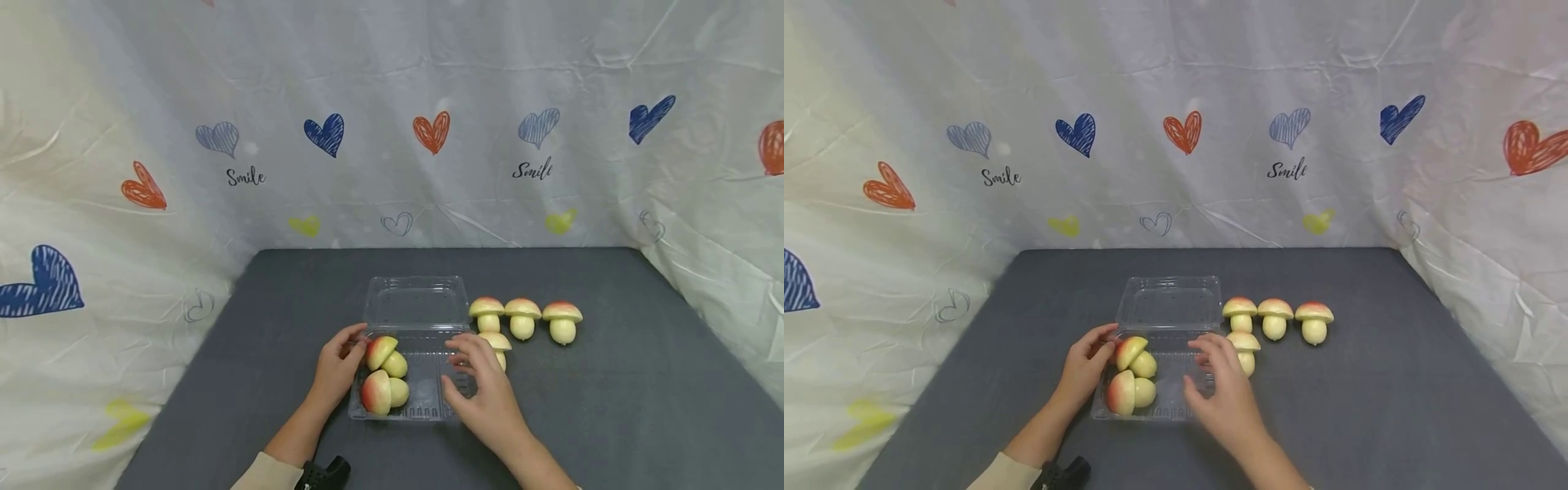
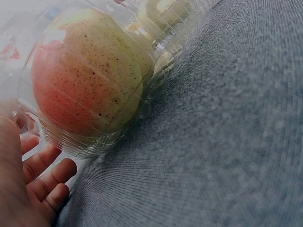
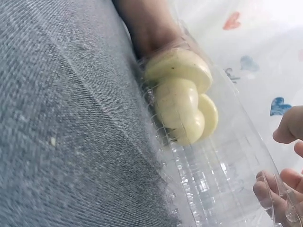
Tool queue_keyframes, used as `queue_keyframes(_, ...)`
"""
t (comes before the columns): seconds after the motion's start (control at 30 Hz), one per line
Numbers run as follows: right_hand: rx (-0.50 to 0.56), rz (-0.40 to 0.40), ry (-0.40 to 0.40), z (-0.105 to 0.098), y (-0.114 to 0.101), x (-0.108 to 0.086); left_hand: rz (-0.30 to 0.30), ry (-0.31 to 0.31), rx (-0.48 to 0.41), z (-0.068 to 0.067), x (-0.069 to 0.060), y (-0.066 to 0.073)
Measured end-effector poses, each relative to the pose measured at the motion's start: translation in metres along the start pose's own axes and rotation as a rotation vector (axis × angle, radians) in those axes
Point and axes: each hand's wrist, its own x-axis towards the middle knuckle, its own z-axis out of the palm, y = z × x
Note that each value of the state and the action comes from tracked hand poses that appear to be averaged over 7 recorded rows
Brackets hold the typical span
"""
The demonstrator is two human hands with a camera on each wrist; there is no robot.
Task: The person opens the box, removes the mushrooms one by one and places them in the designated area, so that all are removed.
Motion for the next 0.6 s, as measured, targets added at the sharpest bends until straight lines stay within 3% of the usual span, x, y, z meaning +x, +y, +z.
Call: queue_keyframes(0.6, -0.097, -0.061, -0.004, 0.0048, 0.0024, -0.0004, 0.018, -0.012, -0.002, -0.0023, 0.0, 0.0047)
